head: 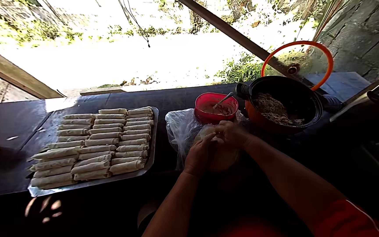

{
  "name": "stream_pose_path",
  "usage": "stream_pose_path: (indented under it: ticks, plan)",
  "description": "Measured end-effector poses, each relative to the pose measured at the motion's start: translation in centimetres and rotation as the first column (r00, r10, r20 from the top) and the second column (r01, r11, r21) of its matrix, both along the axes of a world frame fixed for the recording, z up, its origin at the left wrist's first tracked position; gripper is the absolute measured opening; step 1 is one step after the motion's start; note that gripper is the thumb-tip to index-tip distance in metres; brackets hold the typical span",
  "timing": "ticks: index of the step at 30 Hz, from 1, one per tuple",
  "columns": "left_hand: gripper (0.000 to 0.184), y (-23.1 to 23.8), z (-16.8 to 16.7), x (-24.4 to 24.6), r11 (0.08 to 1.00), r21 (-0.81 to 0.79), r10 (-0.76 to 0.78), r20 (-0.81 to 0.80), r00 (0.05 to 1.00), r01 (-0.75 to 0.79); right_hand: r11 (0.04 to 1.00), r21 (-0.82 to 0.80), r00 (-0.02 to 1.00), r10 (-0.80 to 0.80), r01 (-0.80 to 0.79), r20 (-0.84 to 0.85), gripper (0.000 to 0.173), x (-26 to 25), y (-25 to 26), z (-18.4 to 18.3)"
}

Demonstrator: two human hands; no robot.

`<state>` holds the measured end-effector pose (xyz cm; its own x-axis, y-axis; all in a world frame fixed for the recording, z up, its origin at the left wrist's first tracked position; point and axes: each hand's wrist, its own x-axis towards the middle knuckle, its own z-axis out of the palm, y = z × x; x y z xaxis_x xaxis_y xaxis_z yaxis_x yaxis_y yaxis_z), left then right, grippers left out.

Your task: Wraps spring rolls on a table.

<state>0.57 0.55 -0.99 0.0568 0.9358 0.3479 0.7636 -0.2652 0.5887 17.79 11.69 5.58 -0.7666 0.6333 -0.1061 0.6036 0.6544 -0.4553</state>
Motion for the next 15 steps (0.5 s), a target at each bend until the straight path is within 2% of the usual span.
stream_pose_path:
  ticks: [8,15]
  plan:
    - [0.046,-0.1,0.0,0.2,0.999,-0.024,0.037,0.047,0.998,-0.036,0.991,-0.075,0.990,0.121,-0.115,0.077,0.021,-0.8,1.1,0.0]
    - [0.043,0.1,0.4,0.3,0.998,-0.054,0.038,-0.003,0.999,-0.038,0.990,-0.106,0.995,0.093,-0.091,0.018,0.025,-0.5,0.9,0.2]
